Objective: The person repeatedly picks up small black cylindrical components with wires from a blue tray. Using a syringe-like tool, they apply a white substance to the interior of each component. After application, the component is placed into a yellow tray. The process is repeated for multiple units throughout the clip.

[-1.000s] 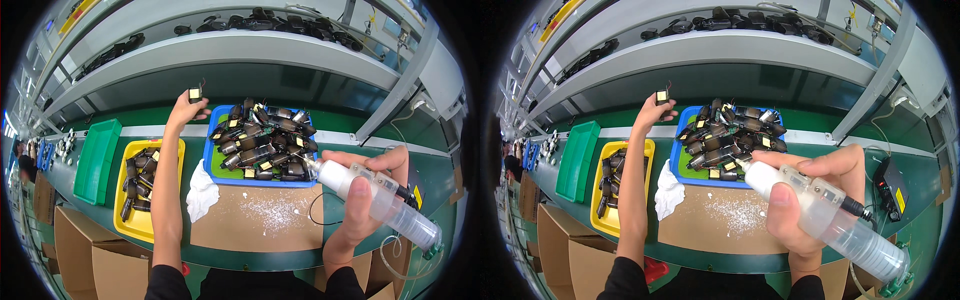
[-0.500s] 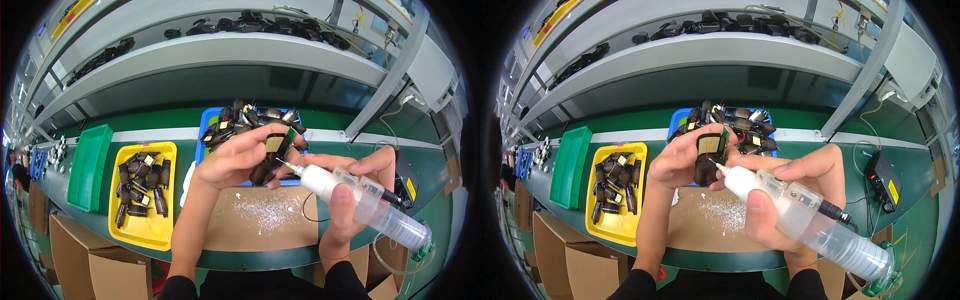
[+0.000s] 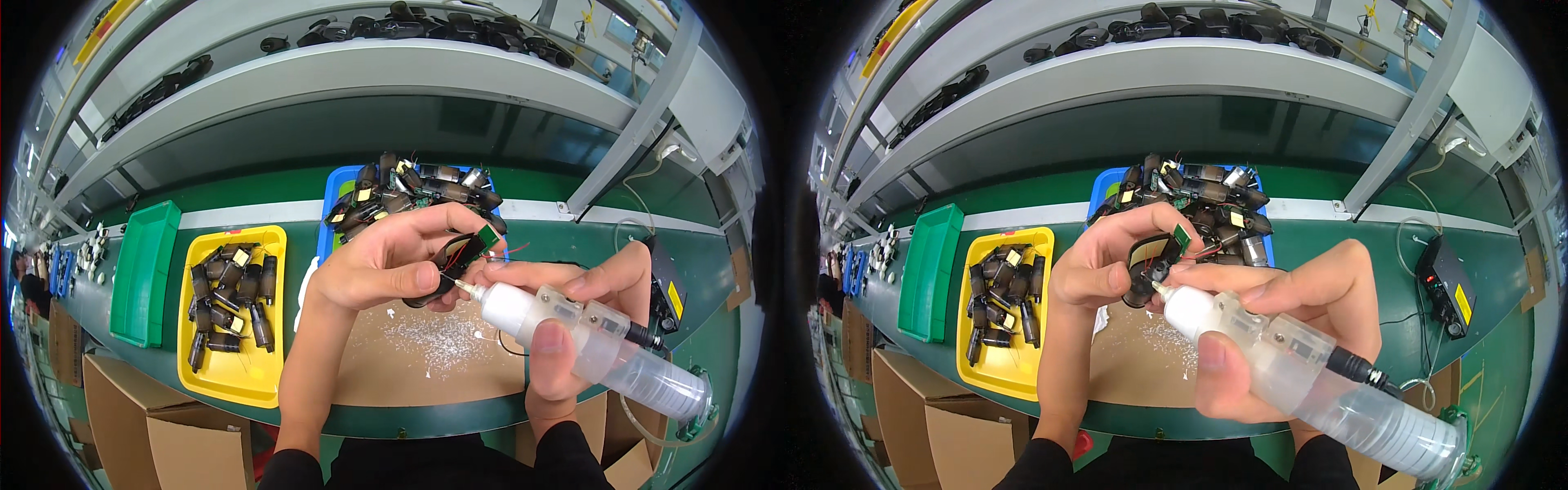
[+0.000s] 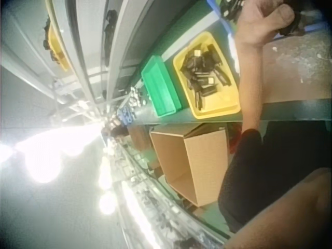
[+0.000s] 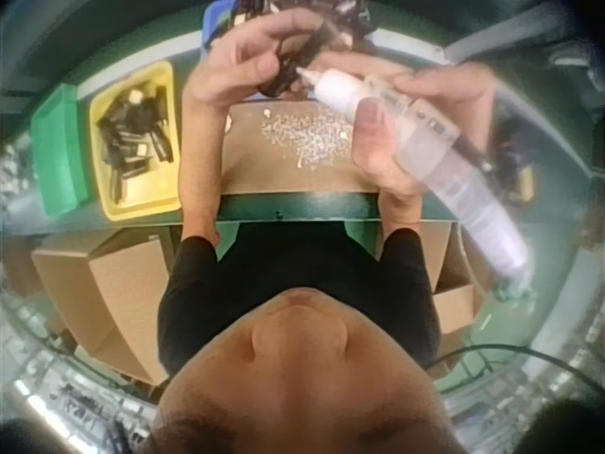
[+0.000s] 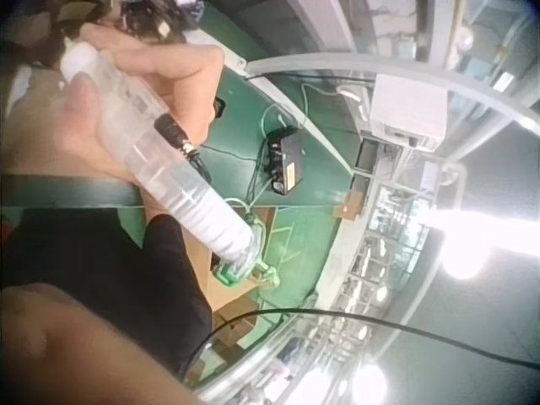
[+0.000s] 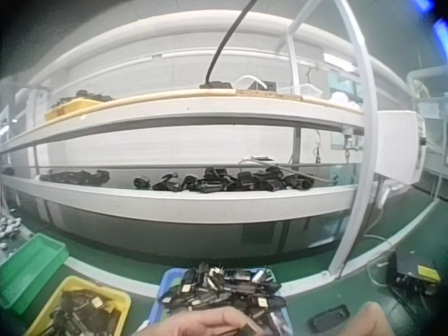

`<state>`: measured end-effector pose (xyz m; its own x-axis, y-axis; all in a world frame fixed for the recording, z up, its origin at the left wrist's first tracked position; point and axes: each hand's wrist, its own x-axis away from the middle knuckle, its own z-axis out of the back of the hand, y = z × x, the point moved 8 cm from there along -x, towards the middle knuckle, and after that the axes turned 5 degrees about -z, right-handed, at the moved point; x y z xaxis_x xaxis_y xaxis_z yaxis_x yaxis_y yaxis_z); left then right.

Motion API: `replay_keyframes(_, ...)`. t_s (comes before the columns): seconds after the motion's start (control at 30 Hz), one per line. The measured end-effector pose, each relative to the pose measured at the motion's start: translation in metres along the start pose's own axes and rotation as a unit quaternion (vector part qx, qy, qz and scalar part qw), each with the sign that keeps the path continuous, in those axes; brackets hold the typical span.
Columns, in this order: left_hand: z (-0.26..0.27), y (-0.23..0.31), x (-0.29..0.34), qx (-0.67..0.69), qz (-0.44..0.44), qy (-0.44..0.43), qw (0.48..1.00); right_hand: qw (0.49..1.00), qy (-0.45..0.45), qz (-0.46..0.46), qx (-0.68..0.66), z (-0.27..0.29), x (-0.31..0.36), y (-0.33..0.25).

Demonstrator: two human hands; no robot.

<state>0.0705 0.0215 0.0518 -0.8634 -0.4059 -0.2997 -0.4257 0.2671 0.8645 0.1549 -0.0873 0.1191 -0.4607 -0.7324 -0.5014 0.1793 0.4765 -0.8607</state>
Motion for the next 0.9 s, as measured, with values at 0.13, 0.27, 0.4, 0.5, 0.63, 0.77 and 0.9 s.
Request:
replay_keyframes(0.13, -0.0028, 0.0049, 0.0001, -0.005, 0.004, -0.008, 1.0, 0.999, -0.009, 0.01, 0.04, -0.0009, 0.0002, -0.0029)
replay_keyframes(0.27, -0.0066, 0.0076, -0.0011, 0.002, -0.022, -0.038, 0.999, 0.997, -0.016, 0.038, 0.062, 0.0029, 0.0024, -0.0007)
replay_keyframes(0.4, -0.0041, 0.0068, 0.0014, 0.005, -0.025, -0.038, 0.999, 0.999, -0.019, 0.035, 0.037, 0.0019, 0.004, 0.002)
replay_keyframes(0.5, -0.0059, 0.0049, -0.002, 0.005, -0.019, -0.041, 0.999, 0.998, -0.028, 0.03, 0.044, 0.0056, 0.004, -0.0002)
replay_keyframes(0.63, -0.0037, 0.006, 0.0006, 0.003, -0.017, -0.034, 0.999, 0.997, -0.053, 0.03, 0.056, 0.0037, 0.0038, 0.0011)
replay_keyframes(0.77, -0.002, 0.0055, -0.0001, -0.002, -0.024, -0.032, 0.999, 0.995, -0.071, 0.035, 0.065, 0.0026, 0.0043, -0.0022)
replay_keyframes(0.9, 0.0002, 0.0063, 0.0017, -0.003, -0.032, -0.033, 0.999, 0.987, -0.127, 0.037, 0.09, -0.0025, 0.0028, -0.0055)
